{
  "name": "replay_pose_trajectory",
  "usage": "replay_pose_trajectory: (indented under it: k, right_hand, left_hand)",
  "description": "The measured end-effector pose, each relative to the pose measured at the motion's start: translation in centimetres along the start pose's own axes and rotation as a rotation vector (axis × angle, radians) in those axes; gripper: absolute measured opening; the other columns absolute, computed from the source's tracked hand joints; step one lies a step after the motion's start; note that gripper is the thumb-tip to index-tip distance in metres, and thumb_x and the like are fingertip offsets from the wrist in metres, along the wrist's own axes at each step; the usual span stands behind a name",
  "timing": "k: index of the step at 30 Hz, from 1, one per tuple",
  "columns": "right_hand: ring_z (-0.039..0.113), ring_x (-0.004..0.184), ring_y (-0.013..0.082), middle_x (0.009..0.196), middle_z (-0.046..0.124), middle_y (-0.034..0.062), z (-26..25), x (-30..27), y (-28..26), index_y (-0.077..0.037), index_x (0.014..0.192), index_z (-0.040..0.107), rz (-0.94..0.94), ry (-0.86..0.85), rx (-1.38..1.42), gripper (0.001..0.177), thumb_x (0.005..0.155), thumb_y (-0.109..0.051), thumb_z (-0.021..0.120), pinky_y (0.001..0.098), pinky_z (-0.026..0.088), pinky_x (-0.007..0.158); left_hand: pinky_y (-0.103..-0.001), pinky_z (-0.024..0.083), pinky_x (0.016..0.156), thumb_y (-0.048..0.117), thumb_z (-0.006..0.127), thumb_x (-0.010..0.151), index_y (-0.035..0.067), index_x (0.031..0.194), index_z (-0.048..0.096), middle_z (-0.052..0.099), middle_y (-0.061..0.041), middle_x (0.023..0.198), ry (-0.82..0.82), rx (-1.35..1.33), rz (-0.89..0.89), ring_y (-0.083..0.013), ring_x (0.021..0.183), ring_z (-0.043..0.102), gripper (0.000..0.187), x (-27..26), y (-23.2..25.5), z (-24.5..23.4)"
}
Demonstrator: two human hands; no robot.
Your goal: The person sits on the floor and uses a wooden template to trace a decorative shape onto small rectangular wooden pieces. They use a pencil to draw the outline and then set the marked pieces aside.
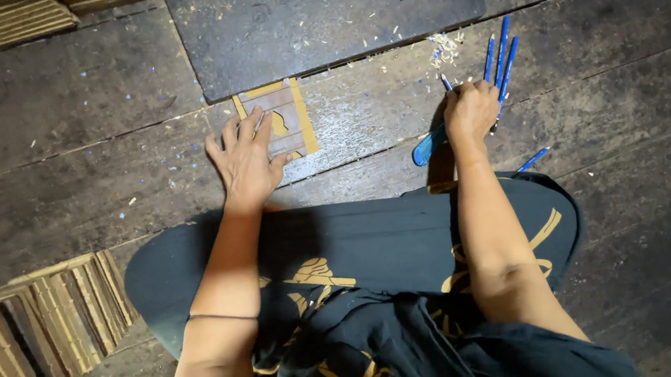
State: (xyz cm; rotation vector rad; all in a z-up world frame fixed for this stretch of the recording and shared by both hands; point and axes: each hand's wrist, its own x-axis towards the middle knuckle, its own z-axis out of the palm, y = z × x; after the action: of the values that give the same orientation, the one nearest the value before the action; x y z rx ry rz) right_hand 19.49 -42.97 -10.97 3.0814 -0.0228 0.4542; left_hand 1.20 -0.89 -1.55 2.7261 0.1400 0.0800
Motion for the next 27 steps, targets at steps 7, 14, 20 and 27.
replay_pose_trajectory:
  k: [7,14,20,27]
  right_hand:
    - [0.071,0.088,0.0323,0.087,0.072,0.0246,-15.6,-5.9,-11.1,0.003,0.099,0.068,-0.006,-0.051,0.995,0.011,0.106,-0.005,0.067,0.0436,0.053,0.080]
    - [0.072,0.082,0.0171,0.080,0.076,0.0115,-19.4,-13.9,-17.2,-0.009,0.099,0.078,-0.005,-0.428,1.183,0.010,0.091,-0.015,0.082,0.0330,0.056,0.077]
    - [0.072,0.092,0.0443,0.094,0.074,0.0236,-19.2,-9.4,-13.6,-0.003,0.112,0.073,-0.133,-0.285,0.851,0.031,0.094,-0.027,0.082,0.0511,0.056,0.081]
    - [0.051,0.131,0.0460,0.139,0.033,0.0203,-7.8,-3.6,-5.5,-0.012,0.136,0.037,0.551,-0.406,0.360,0.080,0.085,-0.040,0.092,0.0636,0.050,0.106]
  left_hand:
    - [-0.059,0.037,0.096,0.030,0.080,0.089,0.016,0.134,0.067,0.058,-0.007,0.134,0.088,-0.125,0.030,-0.0352,0.131,0.046,0.049,-0.4,1.6,2.2]
    - [-0.031,0.055,0.095,0.031,0.067,0.102,0.019,0.115,0.078,0.079,-0.001,0.105,-0.072,-1.238,-0.204,-0.0080,0.106,0.070,0.021,-3.5,8.7,2.5]
    - [-0.029,0.061,0.080,0.019,0.066,0.101,0.009,0.107,0.076,0.079,-0.012,0.096,0.105,-1.326,-0.309,-0.0115,0.089,0.073,0.016,-4.5,9.3,1.3]
    - [-0.037,0.066,0.074,-0.004,0.063,0.097,0.000,0.118,0.073,0.076,-0.023,0.101,0.179,-1.267,-0.232,-0.0299,0.091,0.076,0.024,-5.4,11.5,-0.5]
